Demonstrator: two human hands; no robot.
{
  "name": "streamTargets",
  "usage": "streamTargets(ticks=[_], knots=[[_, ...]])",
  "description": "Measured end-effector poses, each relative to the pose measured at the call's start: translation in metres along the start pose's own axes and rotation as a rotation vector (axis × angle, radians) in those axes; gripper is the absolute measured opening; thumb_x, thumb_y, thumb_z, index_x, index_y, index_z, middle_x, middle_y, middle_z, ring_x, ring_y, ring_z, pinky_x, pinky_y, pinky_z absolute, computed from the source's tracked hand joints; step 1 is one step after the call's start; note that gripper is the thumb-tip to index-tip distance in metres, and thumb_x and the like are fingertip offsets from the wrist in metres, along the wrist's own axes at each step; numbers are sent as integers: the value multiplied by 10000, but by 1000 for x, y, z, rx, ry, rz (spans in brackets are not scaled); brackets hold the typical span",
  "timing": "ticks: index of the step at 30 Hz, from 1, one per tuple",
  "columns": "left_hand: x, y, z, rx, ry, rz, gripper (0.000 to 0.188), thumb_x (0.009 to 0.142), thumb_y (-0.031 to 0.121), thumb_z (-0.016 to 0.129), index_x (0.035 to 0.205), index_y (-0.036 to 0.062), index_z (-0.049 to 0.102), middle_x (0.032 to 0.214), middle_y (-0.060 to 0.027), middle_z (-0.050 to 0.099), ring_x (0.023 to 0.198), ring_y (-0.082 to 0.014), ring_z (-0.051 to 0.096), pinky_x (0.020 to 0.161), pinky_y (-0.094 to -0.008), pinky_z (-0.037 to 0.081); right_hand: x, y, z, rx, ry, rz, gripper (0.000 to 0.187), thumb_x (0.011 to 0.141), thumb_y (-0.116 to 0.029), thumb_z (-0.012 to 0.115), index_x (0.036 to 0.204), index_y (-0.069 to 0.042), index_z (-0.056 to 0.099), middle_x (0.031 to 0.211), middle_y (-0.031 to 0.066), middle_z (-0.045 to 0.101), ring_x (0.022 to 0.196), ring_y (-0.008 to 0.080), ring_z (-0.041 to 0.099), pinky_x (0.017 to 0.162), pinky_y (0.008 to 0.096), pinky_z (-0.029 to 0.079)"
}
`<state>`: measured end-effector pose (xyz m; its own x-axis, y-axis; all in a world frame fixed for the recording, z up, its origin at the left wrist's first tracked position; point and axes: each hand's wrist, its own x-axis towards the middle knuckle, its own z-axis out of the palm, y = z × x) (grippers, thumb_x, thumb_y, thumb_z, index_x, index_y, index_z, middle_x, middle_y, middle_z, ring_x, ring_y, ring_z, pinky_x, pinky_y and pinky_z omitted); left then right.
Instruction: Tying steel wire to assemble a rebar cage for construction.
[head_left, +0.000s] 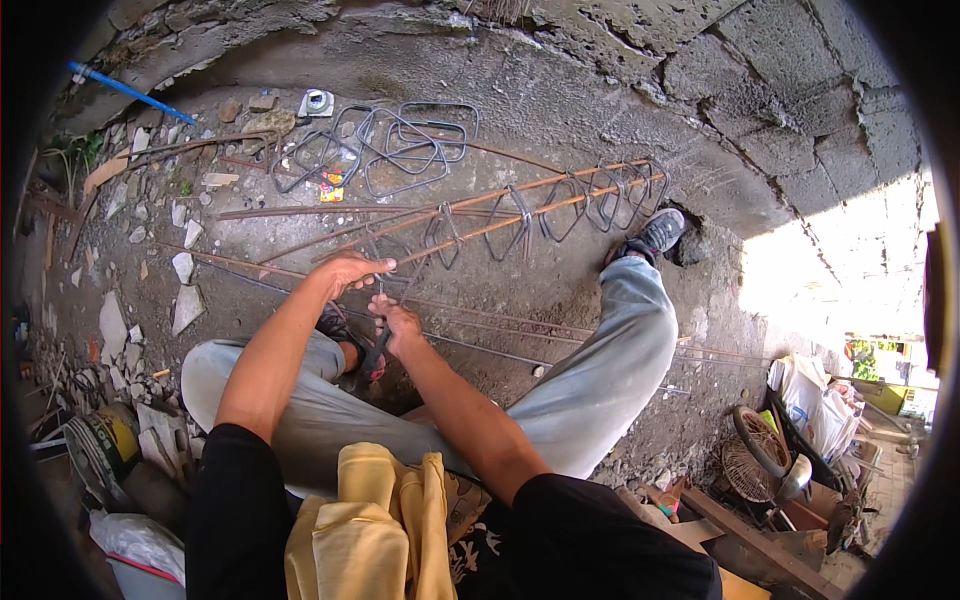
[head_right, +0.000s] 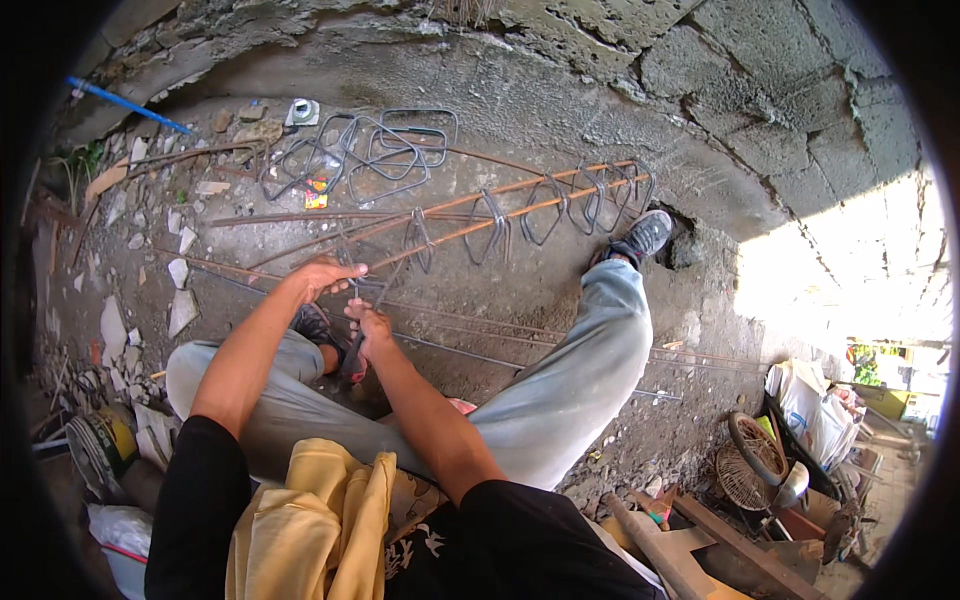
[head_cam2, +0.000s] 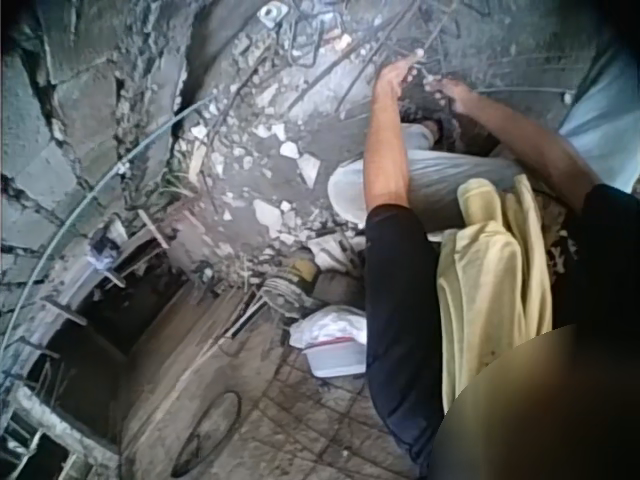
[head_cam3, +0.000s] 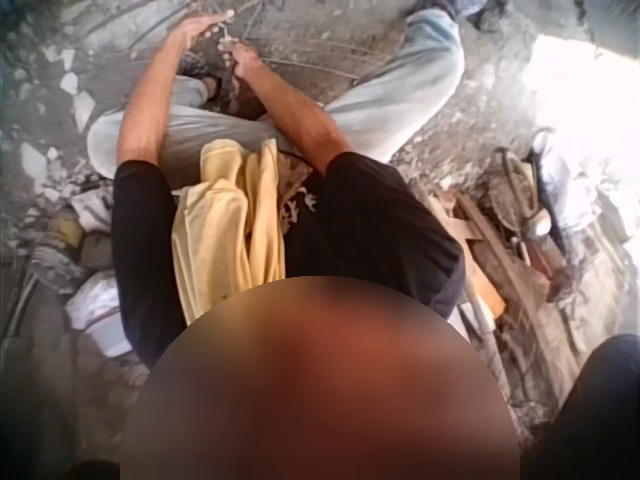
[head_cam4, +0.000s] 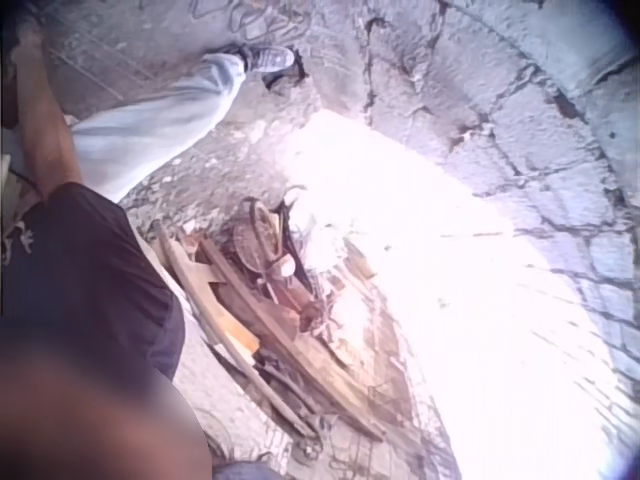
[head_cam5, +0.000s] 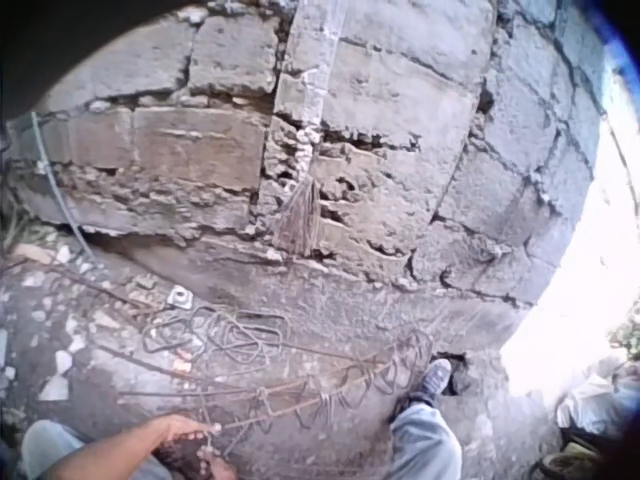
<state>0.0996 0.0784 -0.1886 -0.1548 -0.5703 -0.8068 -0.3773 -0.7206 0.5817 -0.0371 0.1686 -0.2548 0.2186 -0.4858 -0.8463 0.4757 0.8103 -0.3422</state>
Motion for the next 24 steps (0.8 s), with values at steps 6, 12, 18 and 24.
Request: streamTargets(ticks=[6,12,18,24], knots=[[-3,-11,-1,99,122,35,523,672,564,789,677,71,614,611,-14,536,569,-126,452,507,-299,331,-48,-31,12,90,-14,154,153,941,-192,517,940,-77,618,834,16,633,564,86,402,496,244,351],[-16,3,7,54,119,159,593,663,510,800,825,-45,668,776,-127,640,728,-218,593,668,-374,460,-70,-64,30,154,-54,32,259,987,-259,403,996,-44,547,856,103,650,535,118,419,490,274,380],[-2,5,3,107,287,220,561,694,507,769,865,-22,691,794,-132,671,731,-224,629,688,-364,488,-116,-92,-53,-580,120,-63,152,887,-151,508,941,-20,562,627,14,430,478,139,395,406,299,349],[37,-18,-5,65,206,185,518,744,490,728,770,-21,648,720,-123,642,623,-219,612,592,-366,479,-192,-169,-34,-1550,47,-517,281,912,-214,544,1105,-18,605,675,154,584,600,228,610,566,375,498]])
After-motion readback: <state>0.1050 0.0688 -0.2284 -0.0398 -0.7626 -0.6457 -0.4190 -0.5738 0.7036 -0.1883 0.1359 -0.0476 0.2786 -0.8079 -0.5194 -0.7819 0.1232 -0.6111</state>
